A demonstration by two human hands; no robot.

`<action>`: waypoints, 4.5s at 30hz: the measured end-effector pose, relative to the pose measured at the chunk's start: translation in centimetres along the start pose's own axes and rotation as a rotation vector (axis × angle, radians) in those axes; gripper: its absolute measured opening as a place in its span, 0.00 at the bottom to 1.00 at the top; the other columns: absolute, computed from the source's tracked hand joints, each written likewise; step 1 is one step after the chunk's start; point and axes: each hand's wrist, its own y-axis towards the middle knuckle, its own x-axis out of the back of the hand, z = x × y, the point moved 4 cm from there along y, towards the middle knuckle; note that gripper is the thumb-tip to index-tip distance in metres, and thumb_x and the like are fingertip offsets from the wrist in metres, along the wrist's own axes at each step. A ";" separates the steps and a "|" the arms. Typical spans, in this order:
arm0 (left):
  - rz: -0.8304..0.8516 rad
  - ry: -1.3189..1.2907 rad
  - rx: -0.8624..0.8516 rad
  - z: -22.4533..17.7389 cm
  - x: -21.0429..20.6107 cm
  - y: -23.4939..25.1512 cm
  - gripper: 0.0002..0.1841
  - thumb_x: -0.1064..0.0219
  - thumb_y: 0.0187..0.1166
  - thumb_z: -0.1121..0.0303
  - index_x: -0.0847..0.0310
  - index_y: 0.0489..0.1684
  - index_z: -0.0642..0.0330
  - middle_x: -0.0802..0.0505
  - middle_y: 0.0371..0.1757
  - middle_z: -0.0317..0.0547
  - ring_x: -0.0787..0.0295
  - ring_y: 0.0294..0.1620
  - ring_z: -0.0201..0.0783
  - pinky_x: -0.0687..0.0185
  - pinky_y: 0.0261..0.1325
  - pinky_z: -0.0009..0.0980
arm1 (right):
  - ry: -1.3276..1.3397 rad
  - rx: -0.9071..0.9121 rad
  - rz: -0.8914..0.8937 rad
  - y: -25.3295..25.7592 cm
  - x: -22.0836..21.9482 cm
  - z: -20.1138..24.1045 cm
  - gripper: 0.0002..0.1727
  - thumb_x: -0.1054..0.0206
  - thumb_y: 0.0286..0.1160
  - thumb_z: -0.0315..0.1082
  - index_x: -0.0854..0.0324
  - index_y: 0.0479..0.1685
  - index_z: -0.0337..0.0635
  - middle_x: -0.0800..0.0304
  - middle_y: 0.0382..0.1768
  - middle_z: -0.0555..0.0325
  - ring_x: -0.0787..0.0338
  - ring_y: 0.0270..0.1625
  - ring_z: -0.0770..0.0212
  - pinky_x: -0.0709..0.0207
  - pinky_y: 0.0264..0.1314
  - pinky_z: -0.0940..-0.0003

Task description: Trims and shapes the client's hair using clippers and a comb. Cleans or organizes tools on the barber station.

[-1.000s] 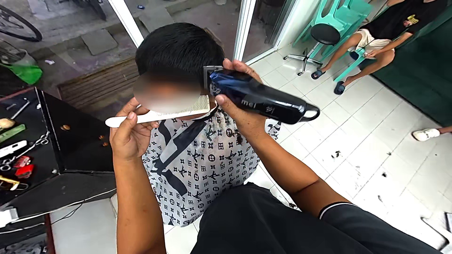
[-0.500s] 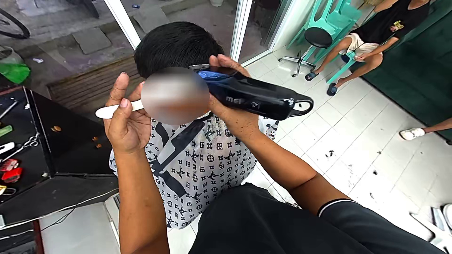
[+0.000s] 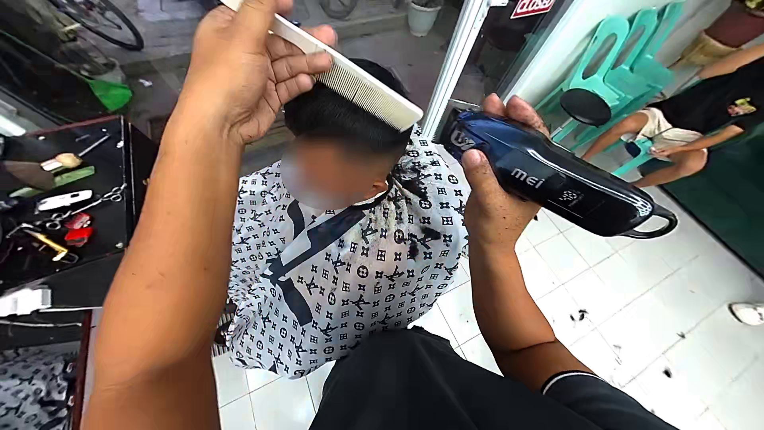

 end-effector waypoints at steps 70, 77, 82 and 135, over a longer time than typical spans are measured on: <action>0.093 0.042 -0.324 8.7 -1.5 -9.0 0.23 0.46 0.91 0.60 0.34 0.84 0.48 0.05 0.63 0.37 0.03 0.49 0.33 0.07 0.51 0.28 | 0.296 -0.239 -0.061 1.8 1.2 -8.9 0.34 0.21 0.63 0.24 0.28 0.70 0.17 0.11 0.64 0.37 0.12 0.70 0.55 0.21 0.78 0.61; 0.059 0.001 -0.489 6.6 -3.4 -7.3 0.28 0.47 0.89 0.66 0.48 0.89 0.56 0.07 0.66 0.40 0.04 0.54 0.38 0.07 0.56 0.33 | 0.298 -0.301 -0.098 3.2 1.4 -9.2 0.33 0.20 0.63 0.23 0.27 0.69 0.20 0.10 0.62 0.37 0.11 0.69 0.51 0.18 0.76 0.58; 0.101 0.001 -0.514 6.4 -3.6 -7.5 0.28 0.44 0.89 0.65 0.44 0.87 0.54 0.08 0.68 0.40 0.06 0.59 0.39 0.09 0.60 0.34 | 0.305 -0.245 -0.047 3.3 0.3 -7.5 0.33 0.20 0.62 0.23 0.27 0.68 0.18 0.11 0.63 0.36 0.11 0.70 0.52 0.19 0.77 0.60; 0.069 0.170 -0.267 9.3 -1.0 -11.2 0.24 0.49 0.90 0.64 0.33 0.85 0.53 0.05 0.62 0.38 0.03 0.45 0.34 0.07 0.47 0.26 | 0.343 -0.205 -0.007 -1.4 -0.1 -7.4 0.35 0.22 0.64 0.24 0.29 0.72 0.17 0.16 0.70 0.37 0.16 0.75 0.57 0.26 0.82 0.63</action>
